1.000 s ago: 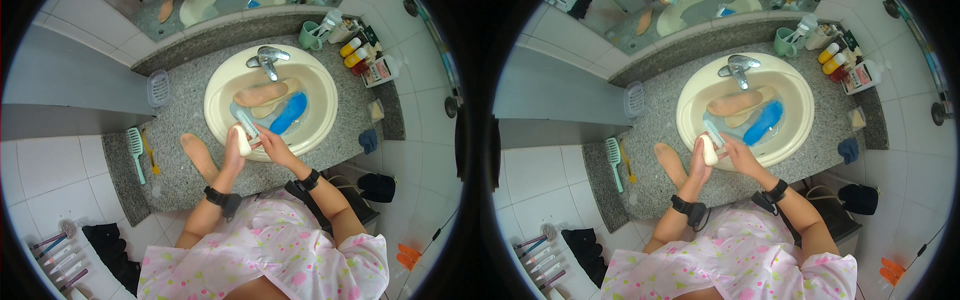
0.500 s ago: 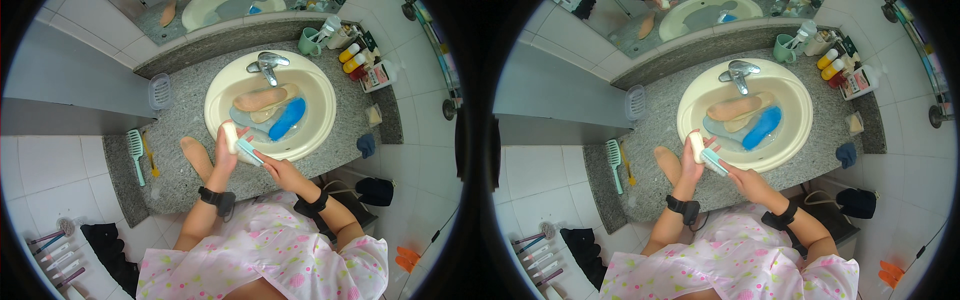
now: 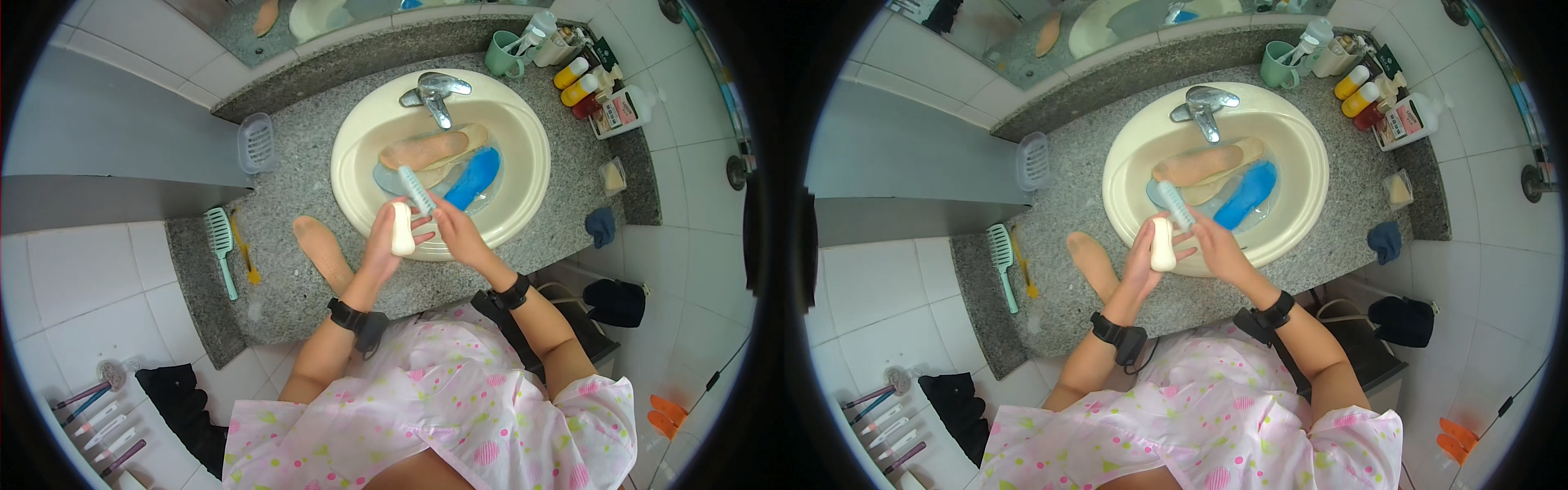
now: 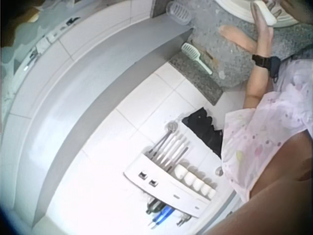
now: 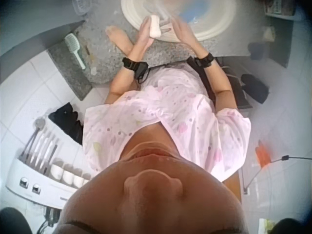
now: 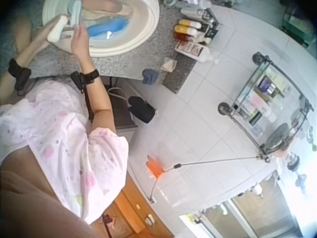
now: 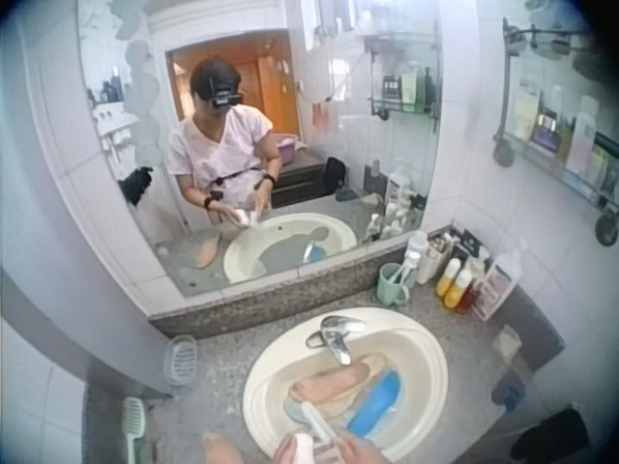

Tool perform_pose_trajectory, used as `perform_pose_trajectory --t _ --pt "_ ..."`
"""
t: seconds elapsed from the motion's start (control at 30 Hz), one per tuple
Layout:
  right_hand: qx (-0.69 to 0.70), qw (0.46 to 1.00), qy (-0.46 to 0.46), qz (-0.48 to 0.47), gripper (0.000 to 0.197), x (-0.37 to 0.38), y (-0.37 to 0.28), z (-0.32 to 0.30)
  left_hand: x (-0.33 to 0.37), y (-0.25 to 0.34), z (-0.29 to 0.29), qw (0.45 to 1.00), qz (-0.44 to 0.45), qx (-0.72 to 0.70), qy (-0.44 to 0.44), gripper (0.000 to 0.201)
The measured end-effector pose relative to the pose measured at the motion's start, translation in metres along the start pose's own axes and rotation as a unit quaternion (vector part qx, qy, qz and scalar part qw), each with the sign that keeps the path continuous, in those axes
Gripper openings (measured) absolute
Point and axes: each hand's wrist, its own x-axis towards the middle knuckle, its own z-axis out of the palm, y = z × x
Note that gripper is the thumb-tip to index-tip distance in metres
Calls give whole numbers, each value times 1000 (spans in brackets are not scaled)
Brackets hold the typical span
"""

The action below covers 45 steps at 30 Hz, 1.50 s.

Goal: The person washes shoe insoles in a sink by rinsing them, applying liquid detergent from a bottle, and scrubbing them with a brush.

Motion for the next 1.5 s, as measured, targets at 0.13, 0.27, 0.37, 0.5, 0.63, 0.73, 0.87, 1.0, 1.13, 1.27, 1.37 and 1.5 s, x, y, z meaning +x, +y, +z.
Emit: perform_pose_trajectory --t 0.13,0.27,0.37,0.5,0.63,0.73,0.87,1.0,1.13,1.27,1.37,1.5 --pt "178 978 41 97 43 4 15 -32 13 7 -36 993 2 112 32 46" --pt "107 987 14 121 42 -13 34 -56 36 18 -43 814 71 576 -14 45" --pt "49 996 24 66 42 -23 47 -57 70 5 -43 598 86 795 -63 40" --pt "17 997 7 68 41 -28 43 -63 111 -18 -45 522 12 837 -161 33" --pt "20 994 -44 94 40 -29 43 -70 146 -42 -61 497 -41 854 -150 34" --pt "8 993 -58 105 40 -34 47 -80 162 -55 -72 471 -106 864 -139 35" --pt "-26 997 -21 64 42 -42 57 -93 171 -65 -77 435 -82 887 -131 23" --pt "-63 993 -21 98 43 -50 67 -111 170 -79 -60 355 -94 927 -77 31" --pt "-93 989 -16 112 44 -54 70 -128 175 -90 -52 269 -126 952 -77 37" --pt "-50 990 14 132 44 -50 53 -136 183 -63 -88 442 -82 885 -118 41" --pt "-124 991 -14 53 44 -60 85 -140 181 -47 -49 641 -134 752 -74 46" --pt "-119 987 -22 102 43 -47 61 -133 144 -29 -43 747 -194 627 -107 50"
